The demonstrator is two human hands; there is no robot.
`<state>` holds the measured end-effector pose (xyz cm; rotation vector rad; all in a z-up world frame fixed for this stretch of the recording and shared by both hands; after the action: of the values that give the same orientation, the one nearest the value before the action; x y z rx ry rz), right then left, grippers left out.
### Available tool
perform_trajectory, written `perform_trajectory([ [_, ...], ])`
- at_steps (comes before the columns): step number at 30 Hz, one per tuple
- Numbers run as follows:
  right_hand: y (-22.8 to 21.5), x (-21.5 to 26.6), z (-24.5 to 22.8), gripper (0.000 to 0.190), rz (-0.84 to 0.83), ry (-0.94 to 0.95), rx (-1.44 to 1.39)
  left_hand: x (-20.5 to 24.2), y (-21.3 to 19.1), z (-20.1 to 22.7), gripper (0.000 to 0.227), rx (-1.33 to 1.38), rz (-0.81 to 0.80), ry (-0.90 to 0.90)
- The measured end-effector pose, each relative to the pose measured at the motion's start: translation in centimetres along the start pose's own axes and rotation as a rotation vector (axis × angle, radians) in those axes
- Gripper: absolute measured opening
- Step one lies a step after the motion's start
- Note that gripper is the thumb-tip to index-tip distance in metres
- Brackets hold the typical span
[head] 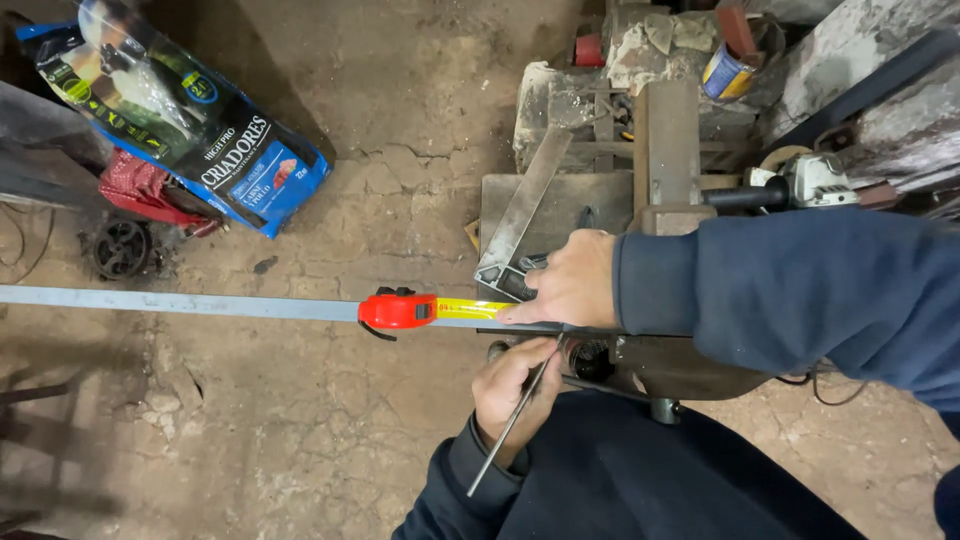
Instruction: The recorder is measuring a long metal bar with a tape measure and using an L-square with a scriber to mark precise measurement lines.
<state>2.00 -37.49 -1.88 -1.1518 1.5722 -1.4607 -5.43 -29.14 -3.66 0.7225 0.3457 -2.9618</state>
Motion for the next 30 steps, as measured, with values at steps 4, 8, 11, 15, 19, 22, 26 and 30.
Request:
perform_trajectory([
  [4, 0.1, 0.0, 0.0, 0.058, 0.009, 0.006, 0.004, -0.5, 0.3, 0.0, 0.023, -0.035, -0.006, 0.047],
  [8, 0.4, 0.1, 0.1, 0.052, 0.036, -0.009, 0.026, -1.0, 0.5, 0.6, 0.024, -0.02, -0.039, 0.093],
  [11, 0.4, 0.0, 0.1, 0.051, 0.031, -0.005, 0.02, -1.2, 0.6, 0.9, 0.024, -0.007, -0.042, 0.102],
  [15, 0.1, -0.1, 0.0, 0.056, 0.033, -0.003, 0.03, -1.1, 0.7, 0.7, 0.024, -0.001, -0.04, 0.116],
  [19, 0.0, 0.0, 0.0, 0.052, 0.031, -0.001, 0.012, -1.4, 0.6, 1.1, 0.025, -0.019, -0.059, 0.122],
  [22, 0.0, 0.0, 0.0, 0.051, 0.017, 0.007, 0.012, -1.6, 0.6, 1.6, 0.025, -0.017, -0.073, 0.148],
  [26, 0.2, 0.0, 0.0, 0.054, 0.022, 0.0, 0.009, -1.7, 0.6, 1.7, 0.024, -0.016, -0.083, 0.134],
  [30, 0.3, 0.0, 0.0, 0.052, 0.036, -0.011, 0.022, -1.7, 0.7, 1.7, 0.024, -0.024, -0.083, 0.131],
])
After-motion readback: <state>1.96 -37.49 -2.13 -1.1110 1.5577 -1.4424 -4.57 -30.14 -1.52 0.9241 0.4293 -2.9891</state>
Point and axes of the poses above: each hand's wrist, its own x-axis away from the middle knuckle, its own y-axis out of the palm, z = x × y, the point moved 9 cm from there along -x, towards the middle knuckle, and after that the axes turned 8 degrees about z, right-handed, at the moved point
